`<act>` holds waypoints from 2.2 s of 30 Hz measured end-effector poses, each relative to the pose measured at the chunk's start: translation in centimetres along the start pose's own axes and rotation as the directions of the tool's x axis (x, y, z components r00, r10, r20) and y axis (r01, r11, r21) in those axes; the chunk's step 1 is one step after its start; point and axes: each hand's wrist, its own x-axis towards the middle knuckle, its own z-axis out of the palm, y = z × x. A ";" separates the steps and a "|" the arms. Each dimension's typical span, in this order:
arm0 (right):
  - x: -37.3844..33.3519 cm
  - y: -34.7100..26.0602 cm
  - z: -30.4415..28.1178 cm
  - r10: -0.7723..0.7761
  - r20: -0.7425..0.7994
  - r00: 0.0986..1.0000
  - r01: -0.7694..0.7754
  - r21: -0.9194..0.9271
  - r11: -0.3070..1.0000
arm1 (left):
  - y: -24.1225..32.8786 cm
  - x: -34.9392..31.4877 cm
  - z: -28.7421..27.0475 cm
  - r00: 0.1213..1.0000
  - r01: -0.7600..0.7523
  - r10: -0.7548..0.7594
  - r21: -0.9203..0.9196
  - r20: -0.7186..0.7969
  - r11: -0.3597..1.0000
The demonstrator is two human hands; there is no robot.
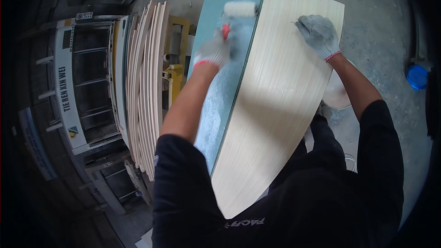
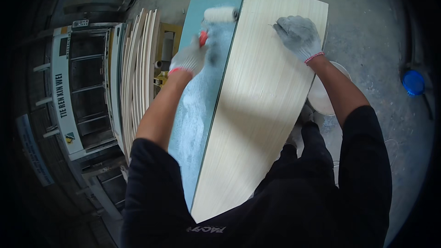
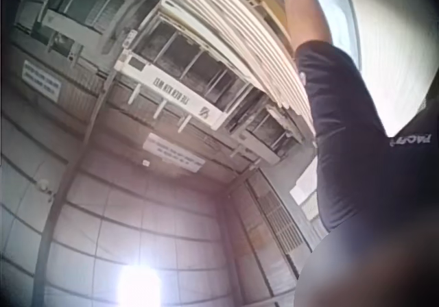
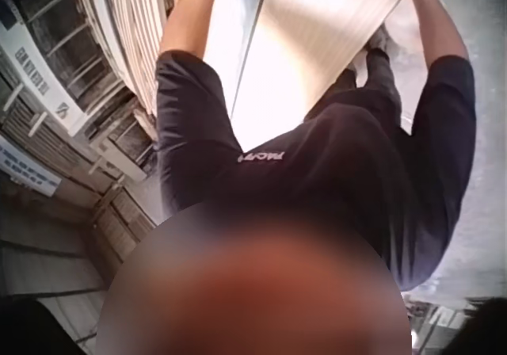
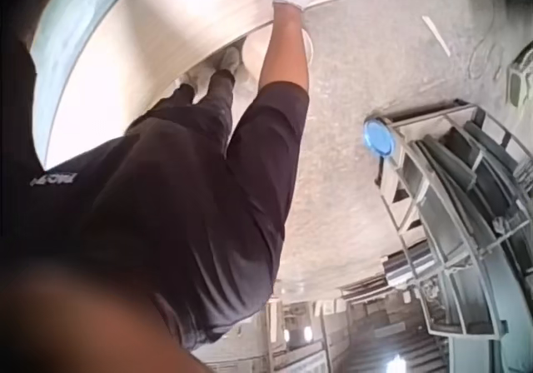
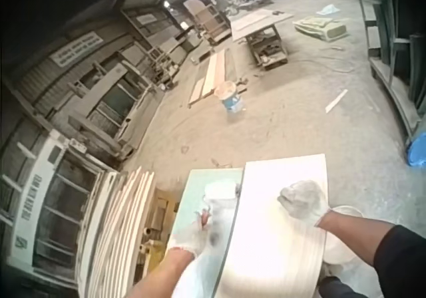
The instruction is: Applying a white liquid coating to large wooden panels using a paint roller.
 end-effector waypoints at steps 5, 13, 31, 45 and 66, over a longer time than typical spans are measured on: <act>-0.3 1.1 -0.1 -0.025 0.004 1.000 0.025 -0.029 0.999 | -3.1 -5.8 3.6 0.999 -0.045 0.046 -0.094 0.006 0.995; -0.3 1.3 -0.4 0.015 0.027 1.000 -0.016 0.039 0.999 | -20.6 -34.1 10.5 0.850 0.125 -0.261 0.305 0.458 0.944; -0.8 1.5 1.1 -0.004 0.058 0.998 0.006 -0.027 1.000 | -8.9 -11.8 7.9 0.999 0.043 -0.041 -0.105 0.027 0.994; -3.9 -4.2 -0.1 0.057 -0.040 0.998 -0.068 -0.416 0.907 | -34.2 -57.3 20.1 0.774 0.235 -0.348 0.271 0.528 0.933; -4.0 -2.7 0.8 0.104 -0.016 0.994 -0.104 -0.299 0.949 | -17.4 -4.4 5.3 0.993 0.098 -0.106 -0.166 -0.041 0.981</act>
